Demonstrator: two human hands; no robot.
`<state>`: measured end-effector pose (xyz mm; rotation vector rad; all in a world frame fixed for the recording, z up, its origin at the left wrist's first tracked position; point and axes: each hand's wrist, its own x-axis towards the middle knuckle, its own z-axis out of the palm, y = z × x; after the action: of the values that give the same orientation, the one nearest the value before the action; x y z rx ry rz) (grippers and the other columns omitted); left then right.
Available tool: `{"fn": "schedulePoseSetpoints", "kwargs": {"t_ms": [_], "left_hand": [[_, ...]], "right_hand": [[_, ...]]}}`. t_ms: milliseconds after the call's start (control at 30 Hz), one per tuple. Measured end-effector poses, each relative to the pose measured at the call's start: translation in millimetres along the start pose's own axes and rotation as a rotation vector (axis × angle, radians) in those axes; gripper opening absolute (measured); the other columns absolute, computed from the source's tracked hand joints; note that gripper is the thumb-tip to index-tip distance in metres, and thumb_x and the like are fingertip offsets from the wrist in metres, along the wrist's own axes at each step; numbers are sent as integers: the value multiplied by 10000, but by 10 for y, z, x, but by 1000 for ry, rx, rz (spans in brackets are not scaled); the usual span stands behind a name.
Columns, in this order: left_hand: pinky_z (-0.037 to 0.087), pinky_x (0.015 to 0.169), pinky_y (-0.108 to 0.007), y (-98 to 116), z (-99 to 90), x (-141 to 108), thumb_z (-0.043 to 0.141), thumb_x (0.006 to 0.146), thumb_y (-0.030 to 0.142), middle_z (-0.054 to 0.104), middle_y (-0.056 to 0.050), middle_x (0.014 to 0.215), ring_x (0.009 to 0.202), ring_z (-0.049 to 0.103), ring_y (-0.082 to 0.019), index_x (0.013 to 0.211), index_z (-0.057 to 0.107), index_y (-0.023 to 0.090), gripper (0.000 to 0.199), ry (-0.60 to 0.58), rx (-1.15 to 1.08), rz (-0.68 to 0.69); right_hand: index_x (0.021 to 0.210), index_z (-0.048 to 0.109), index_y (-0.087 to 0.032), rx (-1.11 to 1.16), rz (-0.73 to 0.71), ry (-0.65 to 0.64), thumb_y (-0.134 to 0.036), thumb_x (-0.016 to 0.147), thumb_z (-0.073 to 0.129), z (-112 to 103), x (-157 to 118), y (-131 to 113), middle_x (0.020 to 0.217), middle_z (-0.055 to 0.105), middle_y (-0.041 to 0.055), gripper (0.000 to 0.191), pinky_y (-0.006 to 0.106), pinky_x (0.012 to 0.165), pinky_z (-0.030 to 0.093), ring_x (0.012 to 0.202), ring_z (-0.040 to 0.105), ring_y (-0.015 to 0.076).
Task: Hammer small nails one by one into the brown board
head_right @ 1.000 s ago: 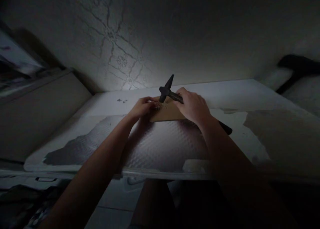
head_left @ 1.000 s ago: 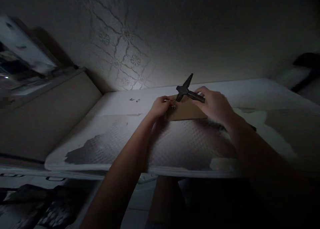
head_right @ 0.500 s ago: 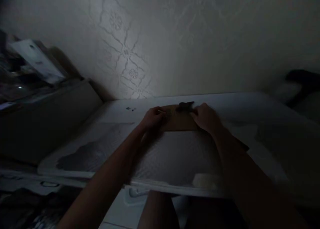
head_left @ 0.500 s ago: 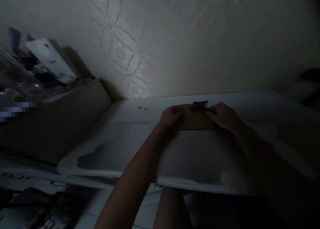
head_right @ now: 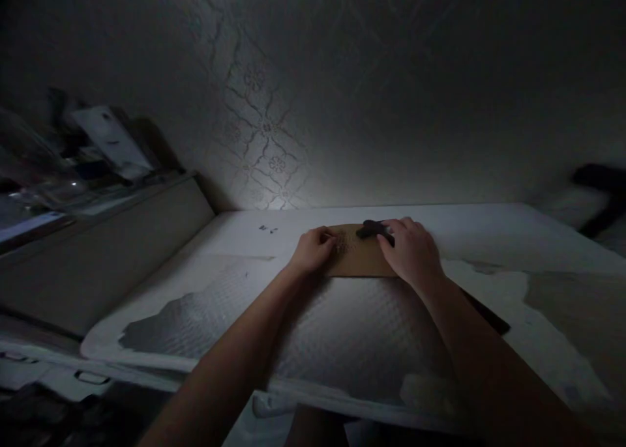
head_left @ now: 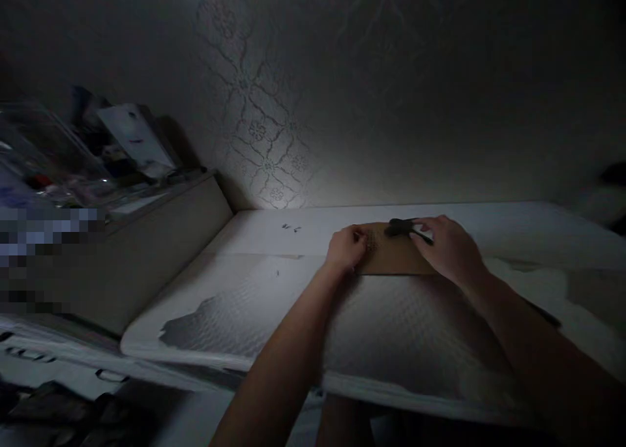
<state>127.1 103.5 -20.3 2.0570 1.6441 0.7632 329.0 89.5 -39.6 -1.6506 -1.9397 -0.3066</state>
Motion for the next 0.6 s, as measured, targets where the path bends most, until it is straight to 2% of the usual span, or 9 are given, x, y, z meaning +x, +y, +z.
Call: {"fn": "schedulePoseSetpoints", "kwargs": {"t_ms": [67,200,267,367,467,600], "left_hand": [[456,789,-259,-21,16,3,479,813,220,692,-83,945,870,626,-181,972,659,164,246,42,26,12],[456,783,-264,-66,43,10,455,819,211,692,-87,947,863,628,-182,978,657,168,261,128,56,12],[456,779,-259,-93,49,19,448,825,216,693,-84,948,866,627,-176,975,657,172,261,177,33,-7],[457,775,-248,-154,27,52,462,814,215,693,-69,954,867,629,-167,983,653,178,257,247,-5,-90],[457,794,-250,-270,-86,119,474,796,201,689,-59,986,904,626,-170,1018,640,181,277,301,14,-190],[455,821,-286,-563,-411,224,462,793,178,684,-72,1017,955,619,-198,1046,632,182,305,338,144,-303]], "right_hand": [[1071,587,-147,80,-98,26,-302,825,449,48,-19,-137,984,608,119,322,368,815,440,916,551,241],[1141,554,-146,141,-266,0,-281,843,420,200,-80,-337,1148,572,120,354,394,910,416,1069,497,247],[1133,563,-146,132,-282,0,-248,846,401,245,-101,-376,1188,557,120,345,396,934,404,1106,478,243],[1086,587,-139,116,-251,-2,-204,838,395,241,-112,-390,1139,582,117,320,367,908,422,1049,511,229],[1006,608,-139,99,-239,-23,-179,828,399,198,-110,-397,1041,610,107,278,346,856,439,967,538,222],[949,614,-140,94,-226,-51,-176,831,397,179,-109,-408,976,615,99,249,336,836,433,919,543,214]]}}
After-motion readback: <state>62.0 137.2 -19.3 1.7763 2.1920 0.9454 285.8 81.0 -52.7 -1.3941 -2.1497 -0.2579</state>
